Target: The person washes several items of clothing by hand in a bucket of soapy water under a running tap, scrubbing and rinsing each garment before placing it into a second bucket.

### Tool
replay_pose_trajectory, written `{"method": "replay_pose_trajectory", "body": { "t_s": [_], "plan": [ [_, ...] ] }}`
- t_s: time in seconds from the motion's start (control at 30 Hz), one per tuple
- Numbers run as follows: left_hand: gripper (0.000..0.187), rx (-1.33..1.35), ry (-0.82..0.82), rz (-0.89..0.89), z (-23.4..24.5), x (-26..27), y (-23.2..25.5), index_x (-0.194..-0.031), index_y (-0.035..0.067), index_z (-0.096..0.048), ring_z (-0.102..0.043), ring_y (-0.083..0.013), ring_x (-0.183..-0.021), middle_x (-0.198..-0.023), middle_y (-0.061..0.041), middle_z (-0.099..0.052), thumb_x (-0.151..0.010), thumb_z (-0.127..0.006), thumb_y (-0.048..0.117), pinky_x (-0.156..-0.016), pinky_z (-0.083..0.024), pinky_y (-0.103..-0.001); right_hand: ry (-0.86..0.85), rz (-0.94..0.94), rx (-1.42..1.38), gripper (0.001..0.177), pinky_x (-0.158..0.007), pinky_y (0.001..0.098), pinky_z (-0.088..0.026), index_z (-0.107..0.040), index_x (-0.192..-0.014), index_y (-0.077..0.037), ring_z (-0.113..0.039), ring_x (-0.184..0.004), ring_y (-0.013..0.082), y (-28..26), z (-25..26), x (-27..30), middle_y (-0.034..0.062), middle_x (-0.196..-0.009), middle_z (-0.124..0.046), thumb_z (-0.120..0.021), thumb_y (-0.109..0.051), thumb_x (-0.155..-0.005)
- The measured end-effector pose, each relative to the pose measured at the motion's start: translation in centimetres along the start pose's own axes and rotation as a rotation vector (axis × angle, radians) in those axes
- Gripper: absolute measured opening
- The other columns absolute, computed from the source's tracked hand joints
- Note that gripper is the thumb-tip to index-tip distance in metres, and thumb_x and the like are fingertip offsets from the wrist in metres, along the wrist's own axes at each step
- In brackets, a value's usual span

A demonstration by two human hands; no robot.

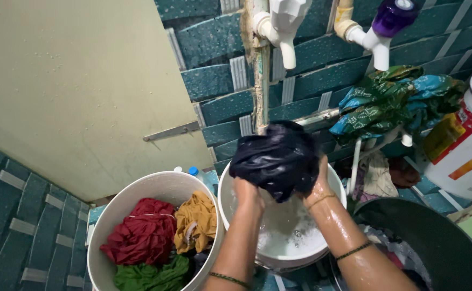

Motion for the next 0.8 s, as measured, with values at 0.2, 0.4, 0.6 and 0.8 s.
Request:
{"method": "replay_pose_trajectory", "body": {
  "t_s": [0.2, 0.4, 0.6, 0.8],
  "plan": [
    [0.039, -0.006, -0.189, 0.007, -1.6, -0.6, 0.7, -0.122, 0.008, -0.063, -0.062, -0.0317, -0.102, -0.112, -0.013, -0.065, -0.090, -0.062, 0.030, -0.086, -0.052, -0.047, -0.056, -0.288, -0.061, 0.041, -0.091, 0.0455, -0.059, -0.064, -0.119, -0.004, -0.071, -0.099, 0.0314, 3.5, -1.0, -0.6, 0.0137, -0.112, -0.072, -0.051, -0.039, -0.100],
    [0.048, -0.206, -0.166, -0.016, 0.0, -0.8, -0.6, -0.126, 0.006, -0.060, -0.057, -0.0347, -0.110, -0.119, -0.017, -0.060, -0.085, -0.067, 0.032, -0.092, -0.047, -0.048, 0.058, -0.011, 0.242, 0.039, -0.087, 0.0361, -0.057, -0.065, -0.126, -0.001, -0.069, -0.098, 0.0223, 1.6, 0.4, 0.6, 0.0103, -0.112, -0.072, -0.052, -0.032, -0.105],
    [0.058, -0.438, 0.004, -0.210, 3.7, -1.7, 4.3, -0.129, 0.004, -0.058, -0.051, -0.0378, -0.117, -0.126, -0.020, -0.056, -0.081, -0.072, 0.033, -0.097, -0.042, -0.049, 0.170, 0.265, 0.672, 0.037, -0.082, 0.0329, -0.054, -0.065, -0.125, 0.003, -0.064, -0.098, 0.0171, 0.3, 0.7, -0.2, 0.0070, -0.113, -0.070, -0.061, -0.025, -0.101],
    [0.069, -0.764, 0.247, -0.497, 9.2, -2.5, 14.8, -0.133, 0.001, -0.056, -0.046, -0.0409, -0.125, -0.134, -0.024, -0.051, -0.076, -0.076, 0.035, -0.103, -0.038, -0.050, 0.017, -0.392, 1.352, 0.036, -0.078, 0.0363, -0.057, -0.066, -0.120, -0.011, -0.062, -0.097, 0.0111, -2.5, -2.2, 1.7, 0.0026, -0.106, -0.065, -0.066, -0.037, -0.095]
  ]
}}
Point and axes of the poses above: each hand's wrist, its own x-axis away from the middle knuckle, its own z-axis out of the back of the hand, y = z × x, the point moved 7 cm from there along -x, towards the middle knuckle
